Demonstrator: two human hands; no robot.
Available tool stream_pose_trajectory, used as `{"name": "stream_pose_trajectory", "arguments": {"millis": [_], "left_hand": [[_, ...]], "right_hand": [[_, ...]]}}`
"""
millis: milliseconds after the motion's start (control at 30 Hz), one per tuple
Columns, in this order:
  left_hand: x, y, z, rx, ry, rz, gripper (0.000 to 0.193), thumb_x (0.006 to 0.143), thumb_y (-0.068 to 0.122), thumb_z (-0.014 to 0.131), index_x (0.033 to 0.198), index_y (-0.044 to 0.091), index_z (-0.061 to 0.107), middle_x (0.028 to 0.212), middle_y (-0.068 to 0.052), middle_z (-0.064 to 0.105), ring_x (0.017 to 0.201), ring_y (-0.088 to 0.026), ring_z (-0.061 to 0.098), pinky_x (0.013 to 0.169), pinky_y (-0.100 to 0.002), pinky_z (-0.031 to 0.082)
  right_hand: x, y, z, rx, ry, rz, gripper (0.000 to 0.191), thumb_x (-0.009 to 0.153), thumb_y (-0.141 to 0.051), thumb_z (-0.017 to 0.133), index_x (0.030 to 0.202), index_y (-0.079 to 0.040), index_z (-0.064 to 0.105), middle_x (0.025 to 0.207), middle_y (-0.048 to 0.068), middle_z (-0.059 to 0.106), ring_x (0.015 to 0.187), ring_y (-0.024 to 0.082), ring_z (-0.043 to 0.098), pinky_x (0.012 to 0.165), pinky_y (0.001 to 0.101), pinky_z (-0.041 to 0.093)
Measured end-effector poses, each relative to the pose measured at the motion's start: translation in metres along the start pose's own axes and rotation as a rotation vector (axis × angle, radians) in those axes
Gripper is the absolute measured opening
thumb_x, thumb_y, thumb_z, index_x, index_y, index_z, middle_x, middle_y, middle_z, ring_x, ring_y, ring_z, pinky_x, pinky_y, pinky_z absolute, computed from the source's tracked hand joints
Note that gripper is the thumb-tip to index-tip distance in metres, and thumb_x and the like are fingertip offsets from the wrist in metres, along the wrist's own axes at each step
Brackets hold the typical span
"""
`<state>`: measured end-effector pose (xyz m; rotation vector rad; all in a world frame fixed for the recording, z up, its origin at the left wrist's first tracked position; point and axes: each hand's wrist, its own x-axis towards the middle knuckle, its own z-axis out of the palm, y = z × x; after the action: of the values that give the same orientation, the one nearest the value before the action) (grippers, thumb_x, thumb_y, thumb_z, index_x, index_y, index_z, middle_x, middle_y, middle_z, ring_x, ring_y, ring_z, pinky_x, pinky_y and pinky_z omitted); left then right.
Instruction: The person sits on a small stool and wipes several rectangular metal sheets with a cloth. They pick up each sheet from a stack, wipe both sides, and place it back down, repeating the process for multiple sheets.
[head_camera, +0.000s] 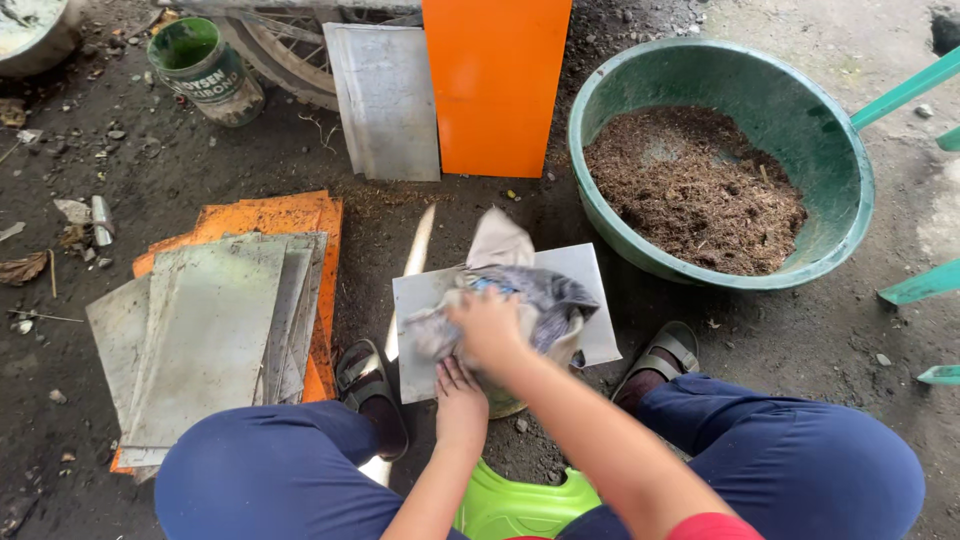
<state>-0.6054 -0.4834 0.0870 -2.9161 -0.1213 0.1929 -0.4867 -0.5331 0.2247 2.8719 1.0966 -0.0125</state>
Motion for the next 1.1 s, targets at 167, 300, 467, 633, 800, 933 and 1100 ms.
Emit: {"name": "stream_pose_trajectory", "arguments": {"millis": [167,300,467,633,800,933,1100], "left_hand": [[-0.001,-0.002,0.011,-0.062,0.061,-0.001,0.058,0.091,0.007,0.055,0.143,-0.016,0.042,0.145,-0.04,0.045,0.133,-0.052,0.05,0.102,-0.052,0.049],[-0.002,-0.004,0.01,-0.044,-0.039,0.057,0.061,0.087,0.005,0.057,0.142,-0.018,0.042,0.143,-0.043,0.044,0.13,-0.053,0.05,0.103,-0.051,0.048],[0.004,-0.006,0.002,-0.169,-0.027,0.04,0.061,0.089,0.005,0.06,0.142,-0.019,0.041,0.144,-0.042,0.043,0.131,-0.053,0.05,0.107,-0.051,0.045],[0.016,-0.022,-0.041,-0.375,-0.244,-0.044,0.06,0.097,0.028,0.062,0.143,-0.007,0.046,0.148,-0.037,0.044,0.136,-0.048,0.049,0.116,-0.053,0.038],[0.042,-0.013,-0.117,-1.259,-0.085,-0.064,0.095,0.091,0.045,0.068,0.163,0.01,0.017,0.166,-0.024,0.024,0.152,-0.036,0.03,0.118,-0.044,0.031],[0.068,0.031,-0.159,-1.737,0.121,0.154,0.113,0.08,0.035,0.083,0.161,0.004,0.01,0.165,-0.026,0.024,0.152,-0.035,0.031,0.118,-0.041,0.031],[0.073,0.058,-0.158,-1.63,0.366,0.046,0.086,0.076,0.027,0.086,0.146,-0.003,0.046,0.144,-0.025,0.056,0.135,-0.037,0.054,0.11,-0.041,0.045]], "right_hand": [[-0.006,0.012,0.058,0.053,0.056,0.007,0.045,0.083,-0.023,0.068,0.128,-0.025,0.065,0.151,0.007,0.048,0.127,0.039,0.051,0.096,0.0701,0.039],[-0.009,0.11,0.093,-0.067,0.191,0.26,0.039,0.083,-0.018,0.068,0.12,-0.026,0.068,0.149,0.001,0.057,0.119,0.036,0.058,0.09,0.0652,0.045],[-0.035,0.234,0.092,0.022,-0.006,0.633,0.032,0.096,-0.019,0.06,0.126,-0.026,0.069,0.126,0.003,0.07,0.118,0.041,0.06,0.084,0.0607,0.053],[-0.065,0.294,0.038,0.203,0.328,0.673,0.045,0.081,-0.027,0.076,0.125,-0.02,0.074,0.124,0.009,0.072,0.107,0.042,0.062,0.088,0.0494,0.054],[-0.079,0.257,-0.044,0.857,0.495,0.509,0.035,0.089,-0.015,0.071,0.124,-0.013,0.072,0.11,0.011,0.073,0.093,0.024,0.071,0.08,0.037,0.057],[-0.073,0.179,-0.062,1.045,0.62,0.273,0.039,0.082,0.001,0.066,0.12,-0.004,0.072,0.107,0.008,0.072,0.093,0.014,0.066,0.082,0.0289,0.054],[-0.062,0.137,-0.044,1.463,0.721,0.282,0.036,0.086,0.003,0.059,0.121,0.0,0.068,0.113,0.005,0.069,0.102,0.009,0.062,0.092,0.0237,0.051]]}}
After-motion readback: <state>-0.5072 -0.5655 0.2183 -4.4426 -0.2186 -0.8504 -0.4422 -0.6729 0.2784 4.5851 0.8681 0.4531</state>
